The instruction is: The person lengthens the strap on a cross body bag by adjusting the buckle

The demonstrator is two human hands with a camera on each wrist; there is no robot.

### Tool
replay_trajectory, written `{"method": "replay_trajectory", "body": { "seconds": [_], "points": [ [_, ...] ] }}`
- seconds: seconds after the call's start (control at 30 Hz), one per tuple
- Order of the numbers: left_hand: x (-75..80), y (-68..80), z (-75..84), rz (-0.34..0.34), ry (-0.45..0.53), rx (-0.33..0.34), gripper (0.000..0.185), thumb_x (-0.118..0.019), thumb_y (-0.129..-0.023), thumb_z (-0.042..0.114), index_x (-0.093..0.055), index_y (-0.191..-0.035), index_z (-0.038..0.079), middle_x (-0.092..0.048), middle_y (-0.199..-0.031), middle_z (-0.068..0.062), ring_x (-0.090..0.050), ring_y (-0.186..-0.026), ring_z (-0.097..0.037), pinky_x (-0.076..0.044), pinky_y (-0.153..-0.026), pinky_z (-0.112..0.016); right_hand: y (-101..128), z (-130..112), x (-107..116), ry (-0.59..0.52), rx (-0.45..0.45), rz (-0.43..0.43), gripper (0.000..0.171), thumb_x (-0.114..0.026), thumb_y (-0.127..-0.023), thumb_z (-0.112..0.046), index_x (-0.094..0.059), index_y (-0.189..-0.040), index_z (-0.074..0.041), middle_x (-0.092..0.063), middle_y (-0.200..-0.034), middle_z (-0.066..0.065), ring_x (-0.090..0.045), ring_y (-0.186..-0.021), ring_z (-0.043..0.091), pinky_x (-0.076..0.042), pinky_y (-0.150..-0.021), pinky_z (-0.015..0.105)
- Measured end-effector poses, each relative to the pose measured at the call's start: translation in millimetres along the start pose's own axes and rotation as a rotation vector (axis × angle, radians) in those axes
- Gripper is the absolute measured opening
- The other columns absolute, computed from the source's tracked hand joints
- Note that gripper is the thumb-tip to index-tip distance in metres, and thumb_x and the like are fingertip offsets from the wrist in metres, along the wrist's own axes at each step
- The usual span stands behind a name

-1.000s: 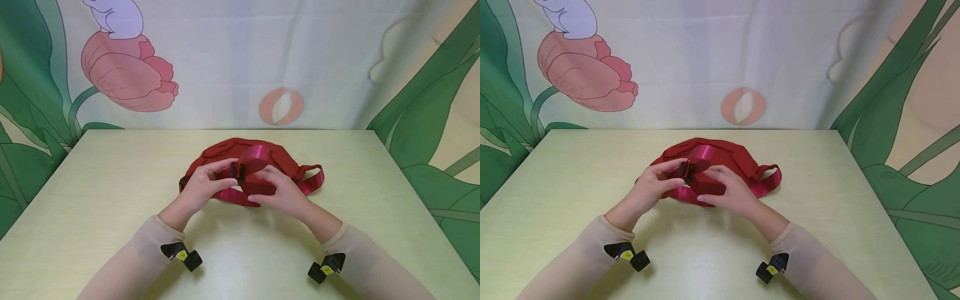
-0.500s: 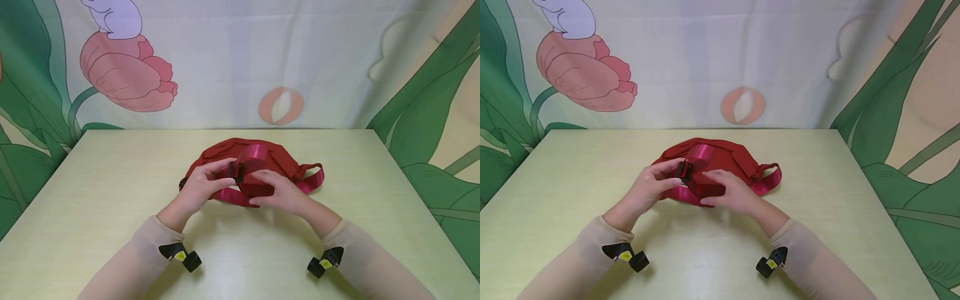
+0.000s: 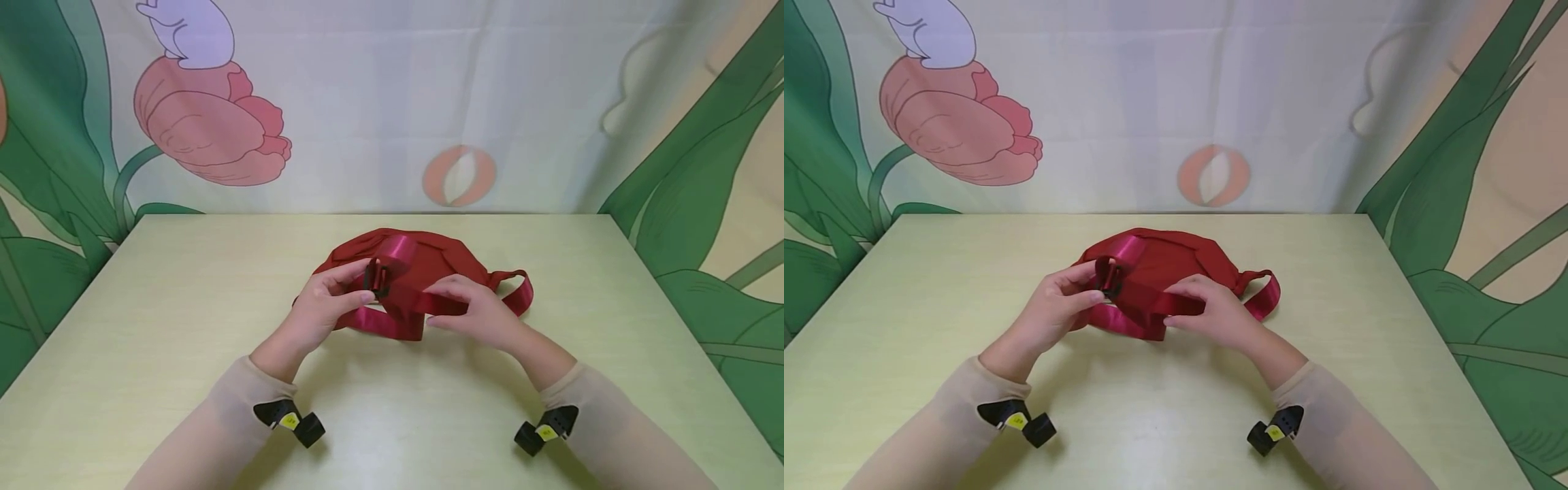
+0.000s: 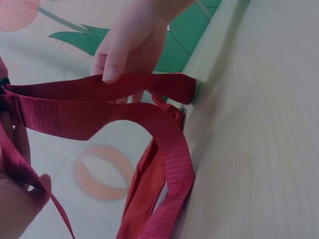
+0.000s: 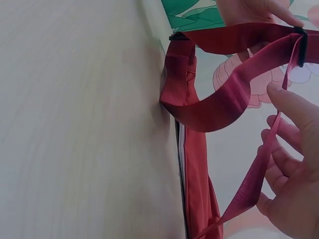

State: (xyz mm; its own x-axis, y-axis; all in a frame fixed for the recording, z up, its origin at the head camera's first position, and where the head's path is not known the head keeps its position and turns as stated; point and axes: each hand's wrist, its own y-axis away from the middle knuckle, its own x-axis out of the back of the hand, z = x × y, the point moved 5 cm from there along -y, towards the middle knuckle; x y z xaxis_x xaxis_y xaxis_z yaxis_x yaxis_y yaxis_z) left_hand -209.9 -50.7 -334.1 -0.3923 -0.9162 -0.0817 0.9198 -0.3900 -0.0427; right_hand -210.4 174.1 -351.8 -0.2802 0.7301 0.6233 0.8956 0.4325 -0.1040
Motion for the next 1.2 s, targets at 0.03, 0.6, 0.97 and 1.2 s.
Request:
{"method": "replay_trajectory", "body": {
  "seconds": [0.03, 0.6, 0.97, 1.2],
  "points": [
    [-0.1, 0.1, 0.2, 0.0, 0.006, -0.002, 0.048, -0.062, -0.088, 0.003, -0.051, -0.134, 0.006, -0.058, -0.123, -0.011, -0.062, -0.097, -0.02, -0.052, -0.08, -0.032, 1, 1, 2, -0.005, -0.014, 0.009, 0.043, -0.077, -0.078, -0.027, -0.063, -0.118, -0.018, -0.057, -0.115, -0.004, -0.052, -0.107, 0.014, -0.048, -0.085, 0.034],
    [2.4, 4.5, 3.3, -0.005, 0.077, -0.021, 0.039, -0.062, -0.089, 0.008, -0.055, -0.127, 0.003, -0.058, -0.115, -0.012, -0.061, -0.098, -0.026, -0.053, -0.078, -0.039, 15, 12, 26, -0.055, -0.094, 0.104, 0.042, -0.077, -0.078, -0.026, -0.064, -0.117, -0.017, -0.056, -0.116, -0.002, -0.048, -0.105, 0.017, -0.042, -0.087, 0.037],
    [5.1, 5.9, 4.9, 0.013, 0.103, -0.015, 0.038, -0.061, -0.09, 0.006, -0.054, -0.127, 0.002, -0.059, -0.11, -0.012, -0.063, -0.094, -0.024, -0.052, -0.079, -0.039, 21, 22, 33, -0.085, -0.089, 0.123, 0.041, -0.077, -0.078, -0.023, -0.064, -0.115, -0.013, -0.056, -0.117, 0.003, -0.049, -0.112, 0.019, -0.039, -0.097, 0.042],
    [6.6, 6.7, 7.5, 0.016, 0.112, -0.029, 0.041, -0.061, -0.09, 0.006, -0.053, -0.13, 0.005, -0.059, -0.11, -0.01, -0.063, -0.095, -0.022, -0.052, -0.079, -0.039, 22, 27, 36, -0.035, -0.102, 0.13, 0.042, -0.077, -0.077, -0.024, -0.064, -0.116, -0.014, -0.057, -0.118, 0.002, -0.049, -0.112, 0.019, -0.042, -0.092, 0.039]
  ]
}}
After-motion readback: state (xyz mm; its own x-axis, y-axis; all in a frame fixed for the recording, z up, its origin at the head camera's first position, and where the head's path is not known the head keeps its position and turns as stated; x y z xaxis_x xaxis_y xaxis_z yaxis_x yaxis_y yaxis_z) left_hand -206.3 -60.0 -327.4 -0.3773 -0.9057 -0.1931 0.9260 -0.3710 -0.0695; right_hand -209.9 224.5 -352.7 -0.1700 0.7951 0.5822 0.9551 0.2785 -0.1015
